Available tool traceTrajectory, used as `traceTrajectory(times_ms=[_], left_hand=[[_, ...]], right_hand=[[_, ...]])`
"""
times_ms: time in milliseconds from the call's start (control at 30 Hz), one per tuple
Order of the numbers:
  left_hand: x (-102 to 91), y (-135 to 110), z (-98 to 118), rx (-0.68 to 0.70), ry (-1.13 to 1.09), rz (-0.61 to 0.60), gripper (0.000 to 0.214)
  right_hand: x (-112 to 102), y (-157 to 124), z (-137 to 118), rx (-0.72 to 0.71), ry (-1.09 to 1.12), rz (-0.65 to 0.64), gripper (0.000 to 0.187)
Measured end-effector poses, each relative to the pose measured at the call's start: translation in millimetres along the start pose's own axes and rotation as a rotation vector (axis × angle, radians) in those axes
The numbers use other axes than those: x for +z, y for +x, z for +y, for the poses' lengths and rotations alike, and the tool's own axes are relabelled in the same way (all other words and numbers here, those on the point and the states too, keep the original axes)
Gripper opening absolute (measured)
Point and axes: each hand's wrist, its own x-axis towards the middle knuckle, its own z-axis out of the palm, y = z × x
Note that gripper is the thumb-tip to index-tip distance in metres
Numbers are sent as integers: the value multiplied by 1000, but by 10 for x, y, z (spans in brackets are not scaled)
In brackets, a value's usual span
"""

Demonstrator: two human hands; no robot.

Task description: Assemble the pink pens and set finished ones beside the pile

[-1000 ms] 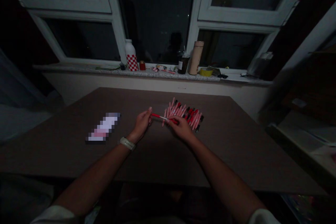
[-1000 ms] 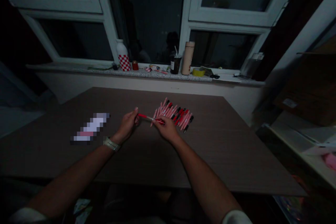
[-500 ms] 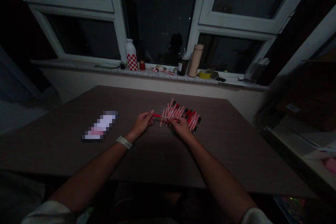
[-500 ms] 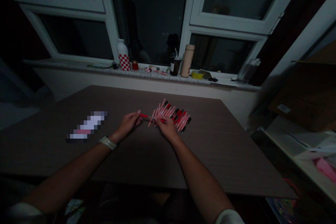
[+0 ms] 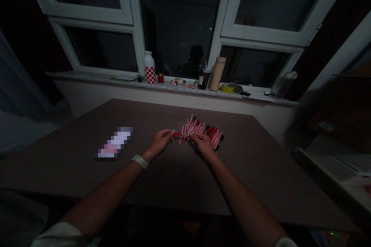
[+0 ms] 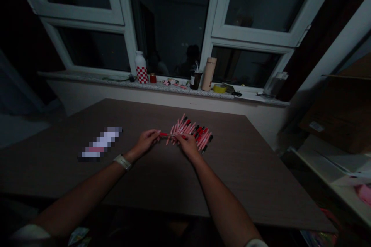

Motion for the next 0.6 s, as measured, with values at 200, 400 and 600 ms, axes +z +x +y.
traceTrajectory(times_ms=[200,400,600], left_hand=[[23,11,-23,-98,88,-17,69],[19,7,-30,-162,-17,11,63],[5,-7,-42,-93,53,-31,58]], right_hand=[[-1,5,-28,-31,43,3,43],[-21,-11,-85,-66,18,-33,34],[-41,-1,-43,-34,7,10,38]])
